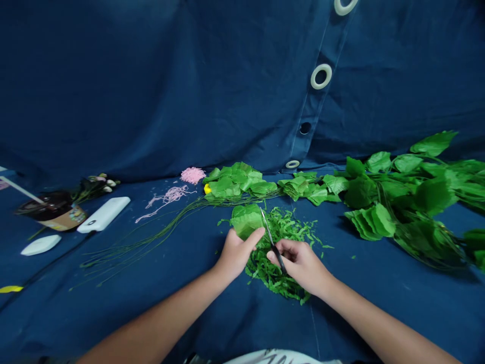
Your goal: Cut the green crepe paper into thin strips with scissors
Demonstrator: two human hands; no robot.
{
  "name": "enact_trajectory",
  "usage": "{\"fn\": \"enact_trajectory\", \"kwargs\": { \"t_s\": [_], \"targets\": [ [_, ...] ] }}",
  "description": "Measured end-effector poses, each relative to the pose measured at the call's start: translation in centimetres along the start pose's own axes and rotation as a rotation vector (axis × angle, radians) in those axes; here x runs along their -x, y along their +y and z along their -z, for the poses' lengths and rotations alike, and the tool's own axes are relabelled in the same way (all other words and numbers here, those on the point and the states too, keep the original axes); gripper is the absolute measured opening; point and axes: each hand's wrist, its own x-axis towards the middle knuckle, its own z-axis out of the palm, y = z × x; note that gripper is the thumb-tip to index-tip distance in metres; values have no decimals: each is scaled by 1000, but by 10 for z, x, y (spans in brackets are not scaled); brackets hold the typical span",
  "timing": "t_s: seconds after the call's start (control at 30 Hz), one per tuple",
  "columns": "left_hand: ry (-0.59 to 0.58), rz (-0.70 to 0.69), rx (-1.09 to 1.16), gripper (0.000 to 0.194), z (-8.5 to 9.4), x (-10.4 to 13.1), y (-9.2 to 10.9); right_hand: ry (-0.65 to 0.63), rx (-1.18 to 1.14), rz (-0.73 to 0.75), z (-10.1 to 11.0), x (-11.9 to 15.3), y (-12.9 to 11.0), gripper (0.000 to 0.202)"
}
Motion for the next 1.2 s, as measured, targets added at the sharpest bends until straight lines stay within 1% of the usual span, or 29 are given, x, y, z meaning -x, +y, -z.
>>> {"fn": "enact_trajectory", "kwargs": {
  "t_s": [0.13, 0.3, 0.5, 0.77, 0.83, 1.0, 1.1, 1.2],
  "targets": [
    [-13, -30, 25, 24, 0, -1, -5, -4, 29, 9, 2, 0, -2, 35],
    [3, -78, 22, 22, 0, -1, -2, 5, 40, 16, 3, 1, -1, 37],
    [53, -28, 26, 24, -1, -2, -3, -4, 34, 11, 3, 1, 0, 34],
    [14, -1, 44, 26, -3, 0, 1, -16, 37, 16, 1, 1, -2, 36],
    [12, 7, 40, 26, -3, 1, 2, -37, -5, 8, 0, 1, -3, 36],
    [41, 7, 36, 26, -2, 3, 4, -129, -235, 18, -1, 1, -8, 39],
    [62, -14, 18, 26, -1, 3, 4, -126, -283, 15, -4, 2, -10, 40],
    [68, -32, -4, 25, 0, 3, 4, -101, -259, 9, -6, 2, -11, 43]
  ]
}}
